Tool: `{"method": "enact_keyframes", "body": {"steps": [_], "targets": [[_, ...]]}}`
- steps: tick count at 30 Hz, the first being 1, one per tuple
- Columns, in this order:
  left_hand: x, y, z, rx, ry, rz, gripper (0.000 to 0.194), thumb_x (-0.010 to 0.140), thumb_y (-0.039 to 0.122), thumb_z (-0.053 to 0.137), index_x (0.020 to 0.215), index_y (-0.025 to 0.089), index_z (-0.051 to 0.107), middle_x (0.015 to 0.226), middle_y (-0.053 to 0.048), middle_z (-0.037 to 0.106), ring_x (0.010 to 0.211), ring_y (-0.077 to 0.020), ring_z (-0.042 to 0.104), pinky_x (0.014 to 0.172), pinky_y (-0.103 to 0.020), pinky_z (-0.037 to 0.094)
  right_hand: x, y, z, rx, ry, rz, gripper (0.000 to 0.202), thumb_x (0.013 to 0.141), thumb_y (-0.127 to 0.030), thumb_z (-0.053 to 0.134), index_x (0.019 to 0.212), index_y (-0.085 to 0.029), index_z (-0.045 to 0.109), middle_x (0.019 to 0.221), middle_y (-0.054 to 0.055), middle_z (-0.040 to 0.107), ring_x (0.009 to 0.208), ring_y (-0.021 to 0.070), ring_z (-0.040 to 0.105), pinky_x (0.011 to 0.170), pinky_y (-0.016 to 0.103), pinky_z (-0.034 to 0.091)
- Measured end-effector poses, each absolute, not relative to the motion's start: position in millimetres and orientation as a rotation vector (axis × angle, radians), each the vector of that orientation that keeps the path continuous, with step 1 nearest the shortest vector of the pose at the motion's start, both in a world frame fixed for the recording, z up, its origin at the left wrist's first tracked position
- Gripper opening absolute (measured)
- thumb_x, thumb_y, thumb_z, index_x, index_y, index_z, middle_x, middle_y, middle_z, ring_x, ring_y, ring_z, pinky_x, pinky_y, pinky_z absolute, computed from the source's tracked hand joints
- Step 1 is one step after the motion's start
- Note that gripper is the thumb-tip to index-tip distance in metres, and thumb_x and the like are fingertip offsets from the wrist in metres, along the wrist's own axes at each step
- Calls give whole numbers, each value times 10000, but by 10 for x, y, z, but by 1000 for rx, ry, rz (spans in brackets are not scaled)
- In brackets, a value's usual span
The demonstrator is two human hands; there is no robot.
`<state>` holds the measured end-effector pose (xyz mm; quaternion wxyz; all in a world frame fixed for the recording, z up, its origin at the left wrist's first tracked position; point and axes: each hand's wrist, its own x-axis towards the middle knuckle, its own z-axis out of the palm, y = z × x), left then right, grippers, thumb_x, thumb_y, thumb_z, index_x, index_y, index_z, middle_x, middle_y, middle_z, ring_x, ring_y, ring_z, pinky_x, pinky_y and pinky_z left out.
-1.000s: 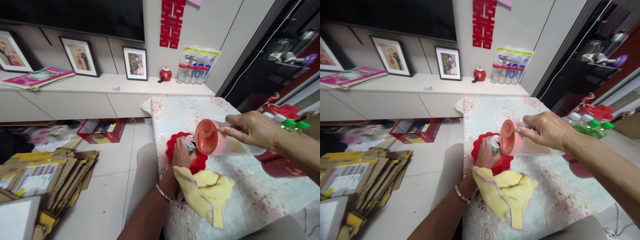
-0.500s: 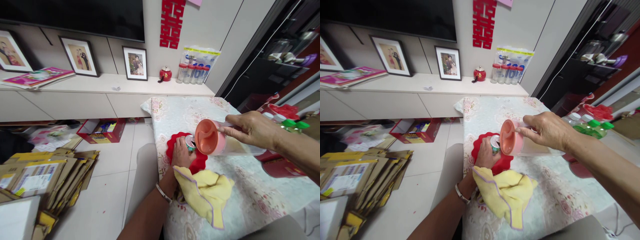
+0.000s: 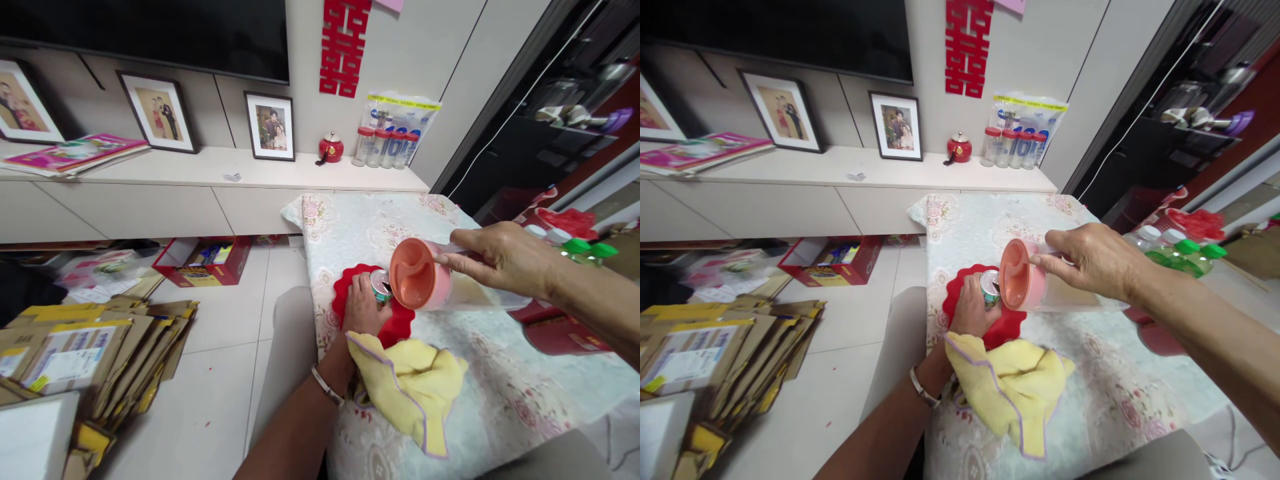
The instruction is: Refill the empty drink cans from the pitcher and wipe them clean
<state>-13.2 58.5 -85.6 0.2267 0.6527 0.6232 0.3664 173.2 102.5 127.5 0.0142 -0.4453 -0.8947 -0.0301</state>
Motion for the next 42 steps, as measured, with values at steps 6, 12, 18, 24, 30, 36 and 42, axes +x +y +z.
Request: {"method": "enact_keyframes", "body": {"steps": [6, 12, 18, 24, 30, 36, 42], "targets": [[-126, 583, -854, 1798, 1726, 1012, 566, 781, 197, 697, 1297, 164, 467, 1251, -159, 601, 1243, -334, 605, 1070, -485, 540, 1724, 1018, 1287, -1396, -2792, -87, 631, 944, -805, 278, 682, -244, 397, 507, 6, 426, 472, 153, 399, 556, 333, 239], [-125, 588, -876, 1796, 1701, 1025, 601, 771, 193, 699, 1321, 144, 462, 1265, -169, 590, 1260, -343, 590, 1099, -480, 520, 1725, 1019, 1287, -1385, -2802, -85, 643, 945, -813, 263, 691, -241, 412, 503, 8, 421, 471, 147, 388, 553, 327, 229], [-122, 594, -906, 1778, 1687, 1065, 615, 751, 167, 706, 1311, 202, 455, 1247, -144, 594, 1248, -341, 586, 1099, -494, 517, 1730, 1026, 1275, -1383, -2798, -83, 635, 950, -803, 277, 695, -239, 420, 508, 15, 425, 473, 154, 392, 555, 332, 233], [-126, 595, -885, 1749, 1685, 1059, 619, 744, 167, 706, 1312, 212, 465, 1255, -141, 591, 1259, -340, 583, 1108, -488, 506, 1719, 1021, 1278, -1405, -2801, -83, 636, 950, -800, 263, 690, -239, 411, 512, 18, 428, 481, 158, 396, 557, 332, 235], [-137, 599, -859, 1782, 1681, 1002, 527, 781, 203, 686, 1267, 169, 484, 1256, -166, 586, 1254, -341, 574, 1105, -498, 504, 1719, 1021, 1288, -1422, -2807, -83, 633, 941, -807, 261, 692, -244, 406, 506, 6, 418, 485, 153, 385, 559, 336, 236], [-121, 599, -905, 1786, 1694, 1063, 504, 779, 213, 715, 1225, 229, 482, 1211, -123, 596, 1212, -327, 594, 1073, -496, 528, 1722, 1032, 1275, -1378, -2804, -96, 654, 947, -825, 243, 692, -245, 406, 508, 10, 427, 479, 155, 392, 549, 332, 236], [-119, 597, -913, 1774, 1694, 1068, 580, 754, 189, 717, 1273, 226, 461, 1231, -122, 590, 1229, -326, 596, 1080, -496, 526, 1739, 1028, 1259, -1352, -2798, -135, 637, 973, -796, 264, 696, -240, 401, 514, 0, 419, 479, 145, 388, 557, 333, 237]]}}
